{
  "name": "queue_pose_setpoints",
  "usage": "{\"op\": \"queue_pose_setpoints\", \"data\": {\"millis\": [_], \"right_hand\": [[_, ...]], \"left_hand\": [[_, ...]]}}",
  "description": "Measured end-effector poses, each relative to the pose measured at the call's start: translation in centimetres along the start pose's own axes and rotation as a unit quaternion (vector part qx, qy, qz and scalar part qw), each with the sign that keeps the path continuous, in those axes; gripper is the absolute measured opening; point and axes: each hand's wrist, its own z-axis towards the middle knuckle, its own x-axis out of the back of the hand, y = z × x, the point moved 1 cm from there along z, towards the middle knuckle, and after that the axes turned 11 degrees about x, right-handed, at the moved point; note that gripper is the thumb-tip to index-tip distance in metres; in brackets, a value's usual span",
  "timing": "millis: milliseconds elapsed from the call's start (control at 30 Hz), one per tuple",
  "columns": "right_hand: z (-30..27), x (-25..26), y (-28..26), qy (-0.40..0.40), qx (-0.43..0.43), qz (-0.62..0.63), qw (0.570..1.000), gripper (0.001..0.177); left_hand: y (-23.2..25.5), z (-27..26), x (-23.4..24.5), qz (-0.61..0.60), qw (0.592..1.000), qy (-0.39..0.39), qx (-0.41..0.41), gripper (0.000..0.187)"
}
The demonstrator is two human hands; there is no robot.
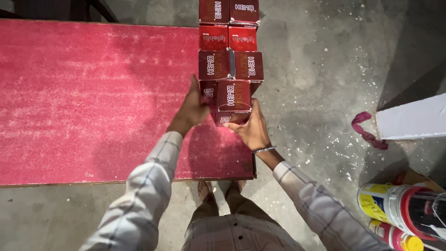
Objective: The person picks up several red boxes of syrup from a shelf and stacks them into a larger pile on a pink table.
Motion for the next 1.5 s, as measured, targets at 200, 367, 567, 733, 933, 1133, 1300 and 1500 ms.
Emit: {"op": "queue_pose_setpoints", "data": {"millis": [200,367,567,733,933,1133,1300,1500], "right_hand": [[-0.8,0.0,2.4,-0.017,0.003,0.037,0.999,0.059],[-1.2,-0.2,2.8,-0.011,0.063,0.041,0.997,0.064],[-1.9,-1.2,4.1,-0.036,-0.005,0.075,0.997,0.046],[-2.5,-2.5,4.1,-0.038,0.056,0.095,0.993,0.044],[-1.7,-3.6,2.2,-0.063,-0.005,0.151,0.986,0.048],[-1.3,-3.7,1.3,-0.051,-0.013,0.102,0.993,0.050],[-0.7,-3.2,1.1,-0.044,-0.024,0.103,0.993,0.044],[-0.6,-3.4,1.6,-0.036,-0.014,0.110,0.993,0.045]], "left_hand": [[-3.1,-6.5,-1.8,0.701,0.654,0.284,0.032,0.081],[-5.5,-7.9,-3.0,0.701,0.704,0.104,-0.039,0.074],[-6.6,-9.2,-2.5,0.705,0.693,0.105,-0.107,0.084],[-5.5,-10.7,-3.7,0.694,0.704,0.144,-0.049,0.065],[-4.1,-13.2,-4.6,0.657,0.733,0.173,-0.029,0.066],[-3.6,-13.8,-6.2,0.623,0.759,0.187,-0.032,0.070],[-3.8,-13.0,-5.6,0.629,0.756,0.163,-0.082,0.062],[-3.5,-12.4,-5.5,0.618,0.765,0.156,-0.086,0.064]]}}
